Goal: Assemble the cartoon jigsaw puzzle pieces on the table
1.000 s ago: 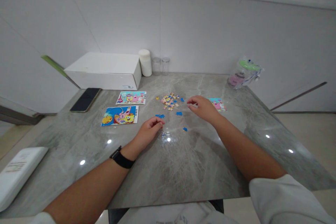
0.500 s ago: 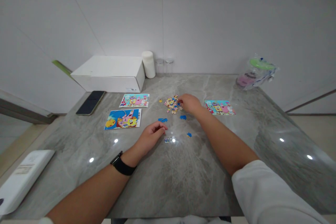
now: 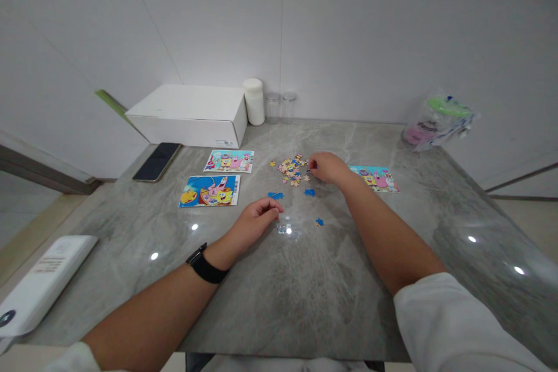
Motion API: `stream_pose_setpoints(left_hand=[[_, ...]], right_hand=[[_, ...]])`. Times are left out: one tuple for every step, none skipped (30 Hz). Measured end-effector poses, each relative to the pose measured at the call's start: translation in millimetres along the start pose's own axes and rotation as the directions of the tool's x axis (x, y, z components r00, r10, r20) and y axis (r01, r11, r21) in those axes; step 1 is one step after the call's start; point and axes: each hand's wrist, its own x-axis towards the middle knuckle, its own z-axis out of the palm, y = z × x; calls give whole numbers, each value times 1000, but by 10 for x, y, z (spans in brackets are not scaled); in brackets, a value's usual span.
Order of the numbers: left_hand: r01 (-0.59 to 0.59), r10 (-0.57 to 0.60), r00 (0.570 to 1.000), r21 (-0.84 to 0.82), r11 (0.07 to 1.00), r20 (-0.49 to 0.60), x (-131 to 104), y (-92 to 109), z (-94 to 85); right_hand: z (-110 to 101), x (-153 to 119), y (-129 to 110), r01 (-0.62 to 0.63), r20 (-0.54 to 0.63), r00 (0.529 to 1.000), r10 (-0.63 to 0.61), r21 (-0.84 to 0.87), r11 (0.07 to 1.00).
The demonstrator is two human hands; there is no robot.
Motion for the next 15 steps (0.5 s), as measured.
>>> stream_pose_setpoints(left_hand=[[7,-7,1000,-12,1000,2,-2,5,-1],[16,-16,1000,-27,1000,5,-5,11,-1],[27,-27,1000,-44,999,5,-9,18,-1],[37,-36,999,-63,997,3,-14,26,0],[42,-43,999,-85,995,-5,-18,35,1],[43,-45,999,-109,993,-17,-22,44,1],[39,-44,998,-135,990,-34,-25,51,2],[29,-38,998,-163,986,-55,-25,57,1],[15,-31,997,-193,981,-76,-23,60,-2],[1,-22,995,-221,975,-94,-19,61,-6],[-15,-13,994,-249,968,-109,-13,58,-12],[-33,0,993,-274,961,-121,-5,53,-19],[-54,15,991,-296,954,-131,3,47,-27],[-75,31,989,-313,947,-142,10,40,-35],[-93,46,988,-326,941,-149,16,33,-42]], right_hand=[[-30,-4,6,2,-11,1000,-1,56,998],[-64,-13,2,12,-25,1000,-9,134,991],[-100,-28,-13,29,-42,999,-20,233,972],[-135,-50,-42,52,-57,998,-35,346,937],[-169,-78,-85,78,-67,996,-53,464,882],[-198,-113,-142,99,-71,995,-71,577,811],[-223,-153,-211,117,-59,993,-105,676,728],[-241,-196,-290,127,-47,989,-139,750,649],[-252,-242,-375,134,-44,985,-164,797,589],[-256,-287,-464,139,-46,982,-182,828,544],[-254,-330,-551,143,-45,979,-199,847,512],[-247,-369,-634,146,-41,975,-217,859,491],[-235,-404,-711,151,-39,971,-234,863,481],[-221,-434,-778,158,-36,967,-252,862,482],[-206,-460,-835,167,-35,963,-268,855,490]])
